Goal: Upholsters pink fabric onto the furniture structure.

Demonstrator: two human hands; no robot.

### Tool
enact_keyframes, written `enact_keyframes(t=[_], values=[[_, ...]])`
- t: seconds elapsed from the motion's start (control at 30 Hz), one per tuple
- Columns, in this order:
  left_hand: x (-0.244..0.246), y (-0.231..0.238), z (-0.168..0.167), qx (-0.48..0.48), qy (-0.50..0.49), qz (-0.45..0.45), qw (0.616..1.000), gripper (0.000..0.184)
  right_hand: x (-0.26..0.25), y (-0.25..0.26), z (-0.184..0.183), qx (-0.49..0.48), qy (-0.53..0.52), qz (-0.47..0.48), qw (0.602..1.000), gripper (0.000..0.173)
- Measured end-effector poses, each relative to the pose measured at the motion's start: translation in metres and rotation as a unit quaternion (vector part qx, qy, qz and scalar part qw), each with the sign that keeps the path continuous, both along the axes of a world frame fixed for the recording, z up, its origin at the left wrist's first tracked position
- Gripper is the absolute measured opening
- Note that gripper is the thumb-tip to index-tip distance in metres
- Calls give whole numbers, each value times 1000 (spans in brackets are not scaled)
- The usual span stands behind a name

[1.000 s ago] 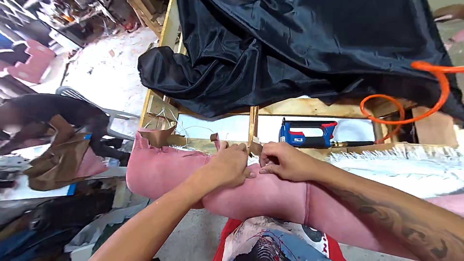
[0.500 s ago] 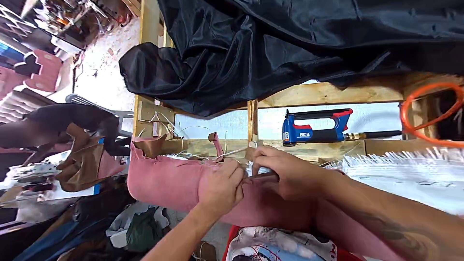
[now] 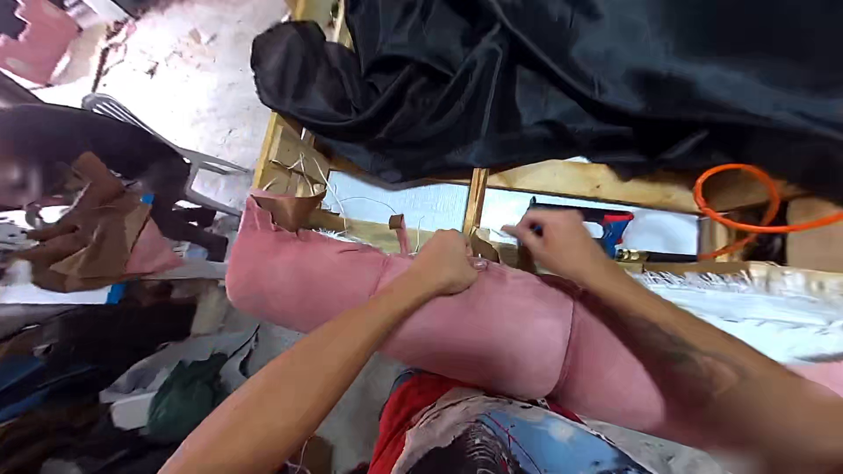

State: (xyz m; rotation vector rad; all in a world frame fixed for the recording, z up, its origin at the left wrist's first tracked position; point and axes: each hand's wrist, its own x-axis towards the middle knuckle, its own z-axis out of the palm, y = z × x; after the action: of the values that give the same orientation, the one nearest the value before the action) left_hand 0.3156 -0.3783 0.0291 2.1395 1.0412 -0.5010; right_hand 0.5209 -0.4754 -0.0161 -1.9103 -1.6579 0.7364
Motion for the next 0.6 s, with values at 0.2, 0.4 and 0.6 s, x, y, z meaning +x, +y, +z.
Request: enact_keyframes(t=[0.2,0.4,0.6], values=[[-1,17,-1,-25,-8,-105,994,37,53,2,-72,-306,-240,-8,921,90],[-28,13,-15,47,-102,-83,990,23,58,24,-38,-337,-271,14,902,58],[-27,17,-17,-24,-64,-71,995,34,0,-21,127,-228,-283,39,931,25]])
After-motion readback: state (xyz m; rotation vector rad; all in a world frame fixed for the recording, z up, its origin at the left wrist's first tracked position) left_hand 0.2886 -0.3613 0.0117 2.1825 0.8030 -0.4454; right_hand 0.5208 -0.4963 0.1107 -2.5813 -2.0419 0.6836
